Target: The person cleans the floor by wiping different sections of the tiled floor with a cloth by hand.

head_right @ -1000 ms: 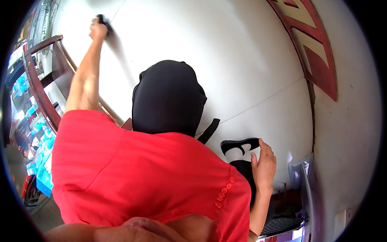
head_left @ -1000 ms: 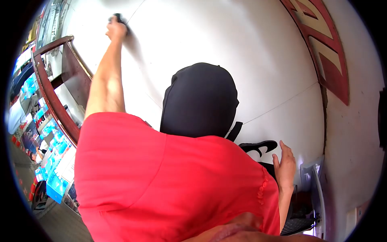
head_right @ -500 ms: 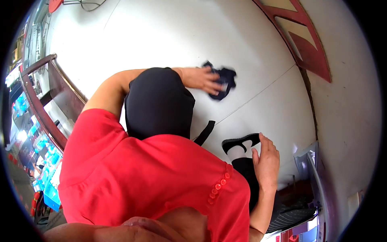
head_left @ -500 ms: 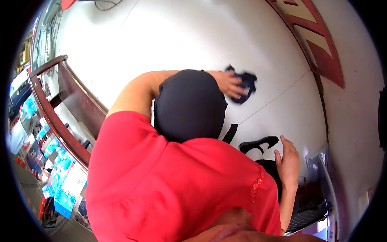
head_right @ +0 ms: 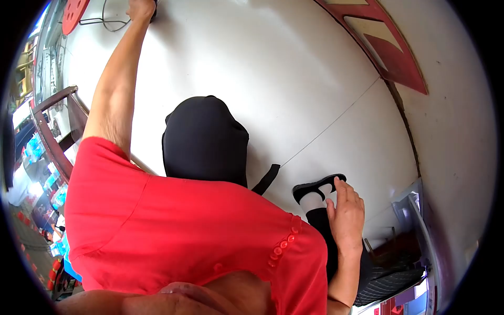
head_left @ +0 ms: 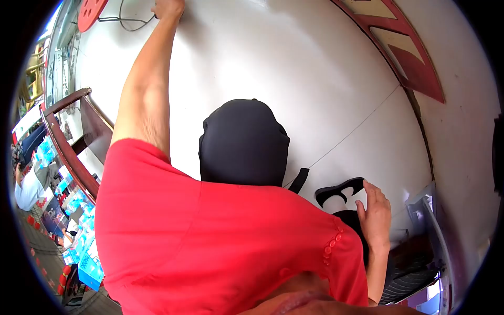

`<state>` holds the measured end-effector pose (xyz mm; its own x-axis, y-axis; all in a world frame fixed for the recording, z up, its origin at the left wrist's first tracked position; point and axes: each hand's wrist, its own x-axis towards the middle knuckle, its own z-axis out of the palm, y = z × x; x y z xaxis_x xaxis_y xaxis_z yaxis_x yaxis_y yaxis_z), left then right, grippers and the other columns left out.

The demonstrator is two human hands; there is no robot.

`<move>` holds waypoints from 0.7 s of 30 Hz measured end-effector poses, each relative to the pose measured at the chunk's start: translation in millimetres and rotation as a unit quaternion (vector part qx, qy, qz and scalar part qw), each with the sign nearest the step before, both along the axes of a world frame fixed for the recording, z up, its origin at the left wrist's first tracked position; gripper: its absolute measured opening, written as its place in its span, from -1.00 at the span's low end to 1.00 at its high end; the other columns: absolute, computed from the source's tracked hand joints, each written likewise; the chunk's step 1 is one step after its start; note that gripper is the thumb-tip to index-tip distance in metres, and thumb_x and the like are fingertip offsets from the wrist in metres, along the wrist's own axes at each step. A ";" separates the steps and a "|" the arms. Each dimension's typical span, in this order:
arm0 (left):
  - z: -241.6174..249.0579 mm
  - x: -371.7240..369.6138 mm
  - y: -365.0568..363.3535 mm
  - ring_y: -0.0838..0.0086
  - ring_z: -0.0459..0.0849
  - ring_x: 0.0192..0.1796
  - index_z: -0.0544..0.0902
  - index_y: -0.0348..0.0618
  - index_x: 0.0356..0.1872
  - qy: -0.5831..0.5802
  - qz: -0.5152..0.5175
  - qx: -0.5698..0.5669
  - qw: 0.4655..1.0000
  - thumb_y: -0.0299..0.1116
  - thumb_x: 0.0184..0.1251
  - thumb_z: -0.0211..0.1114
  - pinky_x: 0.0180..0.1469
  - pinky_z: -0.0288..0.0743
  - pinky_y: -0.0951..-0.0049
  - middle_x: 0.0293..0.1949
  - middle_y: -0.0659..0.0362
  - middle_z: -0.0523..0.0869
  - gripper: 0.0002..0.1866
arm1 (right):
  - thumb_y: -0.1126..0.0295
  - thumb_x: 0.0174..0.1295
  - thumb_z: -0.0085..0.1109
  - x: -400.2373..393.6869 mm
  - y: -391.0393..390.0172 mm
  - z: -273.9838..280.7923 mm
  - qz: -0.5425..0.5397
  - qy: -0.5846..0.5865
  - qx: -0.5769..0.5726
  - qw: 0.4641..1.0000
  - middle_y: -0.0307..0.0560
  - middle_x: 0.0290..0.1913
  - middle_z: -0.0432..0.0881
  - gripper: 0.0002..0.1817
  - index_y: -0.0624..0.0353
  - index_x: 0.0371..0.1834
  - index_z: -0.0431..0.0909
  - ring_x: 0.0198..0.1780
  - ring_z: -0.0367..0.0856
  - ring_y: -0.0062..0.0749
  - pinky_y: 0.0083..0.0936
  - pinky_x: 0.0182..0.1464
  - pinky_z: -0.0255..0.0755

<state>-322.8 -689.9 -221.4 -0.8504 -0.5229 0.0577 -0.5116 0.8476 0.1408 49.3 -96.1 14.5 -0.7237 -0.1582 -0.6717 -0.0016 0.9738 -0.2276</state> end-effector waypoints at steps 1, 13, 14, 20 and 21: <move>7.3 -1.6 7.2 -0.15 0.58 0.19 0.56 -0.14 0.27 0.074 0.027 0.016 0.997 -0.43 0.38 0.09 0.26 0.44 -0.03 0.22 -0.20 0.58 -0.57 | 0.47 0.20 0.33 -1.1 -0.8 1.7 -0.003 0.000 -0.002 1.000 0.06 0.20 0.60 -0.43 0.18 0.33 0.45 0.17 0.59 -0.04 -0.21 0.21 0.44; -71.4 150.7 286.5 0.27 0.49 0.29 0.55 0.41 0.27 0.039 -0.818 0.006 0.574 -0.35 0.34 0.14 0.08 0.60 0.09 0.47 0.43 0.36 -0.51 | 0.51 0.15 0.35 -12.0 -1.9 -4.2 -0.001 0.004 -0.008 1.000 0.06 0.19 0.60 -0.41 0.17 0.30 0.45 0.15 0.58 0.04 -0.18 0.20 0.45; -83.7 137.5 280.9 0.27 0.49 0.29 0.57 0.38 0.25 0.048 -0.790 0.033 0.610 -0.34 0.34 0.13 0.09 0.59 0.08 0.46 0.43 0.38 -0.54 | 0.50 0.15 0.35 -6.4 3.0 -7.1 -0.002 -0.004 -0.001 1.000 0.06 0.18 0.61 -0.41 0.18 0.31 0.45 0.15 0.59 0.00 -0.20 0.19 0.45; -95.7 22.1 102.8 0.09 0.52 0.33 0.63 0.21 0.24 0.030 -0.415 0.016 0.909 -0.49 0.33 0.12 0.36 0.45 0.15 0.38 0.13 0.52 -0.52 | 0.47 0.18 0.34 8.0 6.7 -7.1 -0.038 -0.044 0.002 0.998 0.04 0.19 0.61 -0.42 0.18 0.31 0.46 0.17 0.60 -0.06 -0.20 0.21 0.45; -115.5 -0.3 50.7 0.05 0.57 0.27 0.64 0.23 0.23 0.075 -0.360 -0.070 0.927 -0.41 0.40 0.05 0.29 0.46 0.05 0.33 0.12 0.55 -0.56 | 0.46 0.19 0.34 9.7 6.4 -5.6 -0.034 -0.039 -0.002 0.999 0.04 0.19 0.61 -0.43 0.18 0.31 0.46 0.17 0.60 -0.07 -0.20 0.22 0.45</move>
